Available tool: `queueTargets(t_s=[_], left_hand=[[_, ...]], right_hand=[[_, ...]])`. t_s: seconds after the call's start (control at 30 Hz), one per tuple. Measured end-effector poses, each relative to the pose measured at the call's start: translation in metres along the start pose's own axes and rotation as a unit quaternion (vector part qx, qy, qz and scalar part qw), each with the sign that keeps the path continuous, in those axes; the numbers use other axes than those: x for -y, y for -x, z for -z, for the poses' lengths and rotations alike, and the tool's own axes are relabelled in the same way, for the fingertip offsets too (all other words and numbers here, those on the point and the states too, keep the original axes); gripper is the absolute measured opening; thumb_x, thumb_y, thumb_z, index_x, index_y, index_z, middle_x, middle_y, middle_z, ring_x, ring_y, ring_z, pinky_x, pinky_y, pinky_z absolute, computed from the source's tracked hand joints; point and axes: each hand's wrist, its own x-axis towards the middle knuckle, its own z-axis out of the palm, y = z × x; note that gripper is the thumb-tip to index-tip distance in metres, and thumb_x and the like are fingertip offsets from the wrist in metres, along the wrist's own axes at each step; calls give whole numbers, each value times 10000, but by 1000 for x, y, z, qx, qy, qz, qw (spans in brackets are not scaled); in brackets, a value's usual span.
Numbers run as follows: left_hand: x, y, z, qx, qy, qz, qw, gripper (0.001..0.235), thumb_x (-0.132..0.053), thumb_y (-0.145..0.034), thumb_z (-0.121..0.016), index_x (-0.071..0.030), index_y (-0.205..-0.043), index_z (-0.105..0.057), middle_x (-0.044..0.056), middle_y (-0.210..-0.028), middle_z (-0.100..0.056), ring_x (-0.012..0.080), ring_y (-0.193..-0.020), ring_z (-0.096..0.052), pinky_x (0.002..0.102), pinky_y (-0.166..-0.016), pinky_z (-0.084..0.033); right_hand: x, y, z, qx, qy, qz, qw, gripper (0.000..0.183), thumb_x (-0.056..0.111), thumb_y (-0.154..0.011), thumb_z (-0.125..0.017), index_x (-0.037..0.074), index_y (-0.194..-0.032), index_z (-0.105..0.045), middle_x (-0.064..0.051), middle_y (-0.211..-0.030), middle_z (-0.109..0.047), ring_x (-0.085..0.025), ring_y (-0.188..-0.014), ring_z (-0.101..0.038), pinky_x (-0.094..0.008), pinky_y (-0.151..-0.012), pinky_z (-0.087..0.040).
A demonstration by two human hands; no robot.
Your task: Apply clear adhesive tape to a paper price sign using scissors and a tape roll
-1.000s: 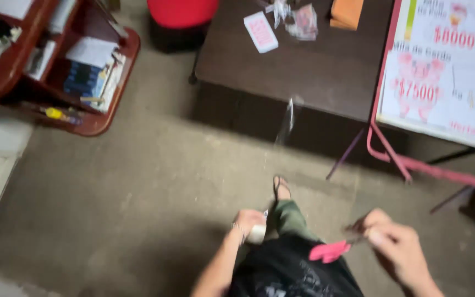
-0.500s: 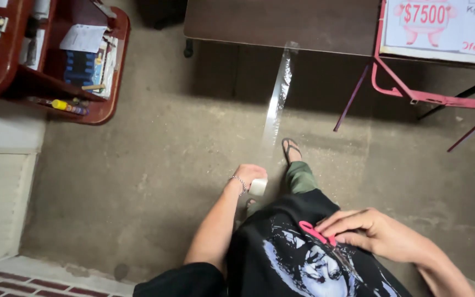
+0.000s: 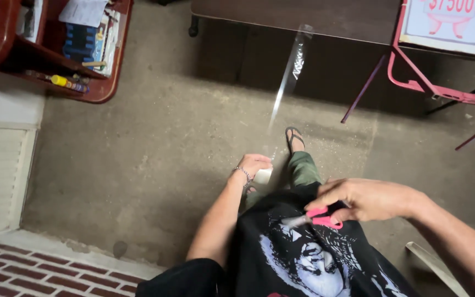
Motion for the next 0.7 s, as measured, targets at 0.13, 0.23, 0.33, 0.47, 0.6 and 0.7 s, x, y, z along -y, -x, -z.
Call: queueTargets(t_s=[0.13,0.23,0.33,0.47,0.6,0.7], left_hand=[[16,-21,5,5,-44,-22,999,319,-204,-735,-831,-139,-1047,-825,26,-846,-756,139,-700,-618,246,-674,-500],[57,-66,3,-1,-101,-80,992,299,-308,-778,-836,-245,-1070,-830,72,-1188,-760,305,-1169,-683,390,-1000,-540],[-37,57,9,-6,-107,-41,993,278,-295,-818,-766,-242,-1085,-821,71,-1207,-758,302,-1193,-676,402,-1043,-531],[2,8,8,-13,-127,-34,991,280,-361,-810,-768,-288,-1075,-822,32,-1204,-760,283,-1201,-675,382,-1033,-526],[8,3,9,-8,-99,-27,995,291,-315,-820,-769,-234,-1095,-818,82,-1187,-760,320,-1186,-676,412,-1033,-516],[11,4,10,-3,-86,-26,996,294,-339,-809,-778,-244,-1084,-820,78,-1160,-766,309,-1163,-685,410,-1026,-522]], right_hand=[[-72,-4,8,-57,-176,-28,982,341,26,-776,-660,126,-1077,-784,-5,-1217,-790,-134,-1160,-705,-367,-1106,-490],[-126,-28,2,-87,-331,-34,939,430,49,-882,-723,35,-1312,-698,-61,-986,-814,-145,-859,-694,-320,-794,-555],[-196,-72,-17,-78,-367,-75,924,335,55,-910,-737,43,-1244,-709,-50,-840,-771,-94,-708,-631,-228,-650,-474],[-249,-112,-21,-58,-373,-116,919,369,122,-856,-833,98,-1211,-735,-12,-756,-712,-74,-594,-572,-191,-534,-423],[-252,-138,-7,-19,-410,-160,898,437,94,-820,-852,56,-1241,-738,-45,-828,-659,-98,-703,-629,-203,-661,-517],[-236,-151,4,-3,-433,-179,883,515,19,-765,-893,31,-1257,-741,-46,-850,-651,-110,-762,-658,-221,-751,-564]])
